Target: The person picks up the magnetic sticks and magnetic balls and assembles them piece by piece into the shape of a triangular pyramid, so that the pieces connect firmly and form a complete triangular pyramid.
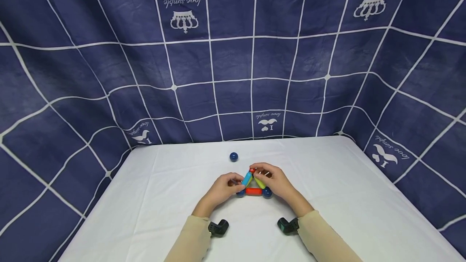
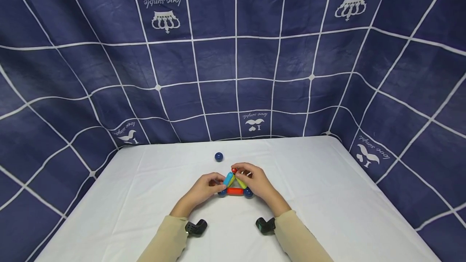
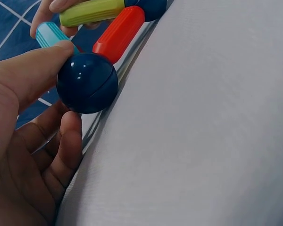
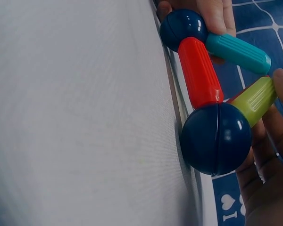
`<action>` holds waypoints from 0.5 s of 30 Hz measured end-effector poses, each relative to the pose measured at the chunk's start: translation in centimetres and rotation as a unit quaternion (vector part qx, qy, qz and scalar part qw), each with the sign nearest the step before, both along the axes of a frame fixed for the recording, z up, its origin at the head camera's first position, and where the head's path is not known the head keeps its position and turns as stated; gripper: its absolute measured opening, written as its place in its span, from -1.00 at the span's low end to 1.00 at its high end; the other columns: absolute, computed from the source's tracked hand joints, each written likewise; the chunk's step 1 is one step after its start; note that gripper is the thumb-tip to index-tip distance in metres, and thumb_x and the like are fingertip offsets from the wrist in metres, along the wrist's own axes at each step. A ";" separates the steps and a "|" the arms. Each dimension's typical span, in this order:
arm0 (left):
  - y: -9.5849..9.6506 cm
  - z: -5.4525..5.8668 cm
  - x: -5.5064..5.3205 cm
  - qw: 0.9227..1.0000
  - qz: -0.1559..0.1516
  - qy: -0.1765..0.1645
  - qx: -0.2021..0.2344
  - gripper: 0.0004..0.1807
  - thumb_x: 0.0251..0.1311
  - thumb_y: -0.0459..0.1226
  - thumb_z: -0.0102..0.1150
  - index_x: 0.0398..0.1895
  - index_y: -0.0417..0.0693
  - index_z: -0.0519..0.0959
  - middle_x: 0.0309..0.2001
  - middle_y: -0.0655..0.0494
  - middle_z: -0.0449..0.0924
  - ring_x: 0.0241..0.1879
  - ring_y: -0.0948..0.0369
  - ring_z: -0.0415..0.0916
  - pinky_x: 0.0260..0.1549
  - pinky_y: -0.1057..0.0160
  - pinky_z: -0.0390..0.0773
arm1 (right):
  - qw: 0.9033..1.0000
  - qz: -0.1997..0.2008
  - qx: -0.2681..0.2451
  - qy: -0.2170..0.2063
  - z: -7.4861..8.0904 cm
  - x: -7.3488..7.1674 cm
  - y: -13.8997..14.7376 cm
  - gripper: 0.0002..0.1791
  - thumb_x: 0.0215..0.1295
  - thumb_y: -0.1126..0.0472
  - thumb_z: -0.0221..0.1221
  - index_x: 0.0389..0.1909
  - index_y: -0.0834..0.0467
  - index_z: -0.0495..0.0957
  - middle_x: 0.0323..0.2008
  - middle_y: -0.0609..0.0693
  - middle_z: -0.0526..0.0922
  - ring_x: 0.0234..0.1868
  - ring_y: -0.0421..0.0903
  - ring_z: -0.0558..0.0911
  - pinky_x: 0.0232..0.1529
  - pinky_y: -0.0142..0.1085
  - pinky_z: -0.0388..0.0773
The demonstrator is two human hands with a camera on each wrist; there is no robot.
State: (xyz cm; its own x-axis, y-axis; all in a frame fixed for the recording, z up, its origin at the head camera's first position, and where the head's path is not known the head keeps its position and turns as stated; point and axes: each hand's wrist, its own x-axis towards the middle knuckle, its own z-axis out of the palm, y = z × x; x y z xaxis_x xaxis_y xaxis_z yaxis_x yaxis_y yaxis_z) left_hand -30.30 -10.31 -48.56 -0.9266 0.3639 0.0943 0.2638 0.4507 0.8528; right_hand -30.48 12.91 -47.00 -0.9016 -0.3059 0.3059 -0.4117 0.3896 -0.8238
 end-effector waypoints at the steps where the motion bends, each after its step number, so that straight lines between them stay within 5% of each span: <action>1: 0.0 0.0 0.0 1.000 0.000 0.001 -0.002 -0.78 0.23 -0.13 0.35 -0.09 0.06 0.69 -0.22 0.14 0.65 -0.29 0.22 0.43 -0.31 0.32 0.43 | 1.000 0.001 0.001 0.002 0.0 0.0 0.0 -0.72 0.38 0.12 0.23 0.08 -0.10 0.64 -0.09 -0.08 0.74 -0.18 -0.12 0.60 -0.11 -0.34 0.53; 15: -0.1 -0.1 0.0 1.000 -0.003 0.003 -0.001 -0.76 0.22 -0.12 0.35 -0.09 0.04 0.69 -0.22 0.12 0.65 -0.28 0.21 0.43 -0.29 0.31 0.42 | 1.000 -0.005 0.002 0.014 -0.2 0.0 -0.1 -0.69 0.38 0.16 0.24 0.11 -0.08 0.61 -0.15 -0.06 0.73 -0.20 -0.15 0.60 -0.12 -0.36 0.53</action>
